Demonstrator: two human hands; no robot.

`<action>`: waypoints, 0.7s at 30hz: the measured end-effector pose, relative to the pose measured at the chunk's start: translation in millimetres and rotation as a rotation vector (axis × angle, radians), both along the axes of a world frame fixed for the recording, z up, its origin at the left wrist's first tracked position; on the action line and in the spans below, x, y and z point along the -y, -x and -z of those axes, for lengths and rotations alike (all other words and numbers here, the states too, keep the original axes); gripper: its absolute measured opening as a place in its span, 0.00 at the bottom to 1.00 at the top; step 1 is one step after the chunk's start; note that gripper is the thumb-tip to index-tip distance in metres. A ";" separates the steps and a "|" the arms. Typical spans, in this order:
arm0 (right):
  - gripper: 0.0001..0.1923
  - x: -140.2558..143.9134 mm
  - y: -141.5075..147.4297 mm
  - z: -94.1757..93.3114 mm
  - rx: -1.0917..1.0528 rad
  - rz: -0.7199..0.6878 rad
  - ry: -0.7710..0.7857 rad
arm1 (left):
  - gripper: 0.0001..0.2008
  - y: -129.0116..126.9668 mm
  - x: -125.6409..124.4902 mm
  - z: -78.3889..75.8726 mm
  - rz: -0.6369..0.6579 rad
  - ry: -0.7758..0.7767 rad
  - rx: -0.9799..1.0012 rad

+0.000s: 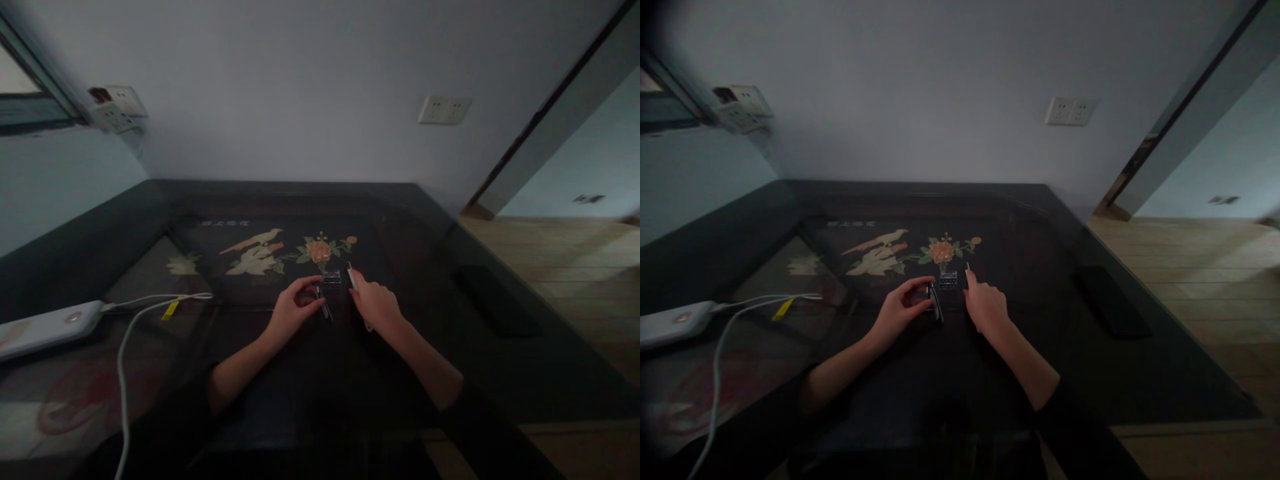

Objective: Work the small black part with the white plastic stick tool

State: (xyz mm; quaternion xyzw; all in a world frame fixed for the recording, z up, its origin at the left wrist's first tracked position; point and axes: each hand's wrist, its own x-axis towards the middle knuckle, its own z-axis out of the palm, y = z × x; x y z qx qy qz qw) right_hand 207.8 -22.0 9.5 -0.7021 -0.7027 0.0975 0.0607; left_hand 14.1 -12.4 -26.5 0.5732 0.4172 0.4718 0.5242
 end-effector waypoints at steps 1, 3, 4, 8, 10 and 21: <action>0.25 0.1 0.0 -4.4 -0.006 -0.016 -0.015 | 0.22 -0.7 0.7 -0.4 0.008 0.006 0.005; 0.22 1.8 0.7 -12.2 -0.042 -0.076 -0.062 | 0.21 -2.1 1.9 -1.3 0.036 0.020 0.039; 0.20 3.1 1.3 -14.6 -0.085 -0.136 -0.097 | 0.21 -2.9 2.4 -1.6 0.049 0.028 0.063; 0.21 8.6 4.5 -9.9 -0.362 -0.505 -0.261 | 0.22 -5.5 2.8 -0.6 0.067 0.085 0.142; 0.19 10.7 5.7 -1.6 -0.405 -0.570 -0.315 | 0.22 -6.2 2.6 0.8 0.076 0.123 0.164; 0.11 11.5 4.9 11.9 -0.621 -0.607 -0.419 | 0.15 -1.8 0.5 -1.5 0.170 0.220 0.114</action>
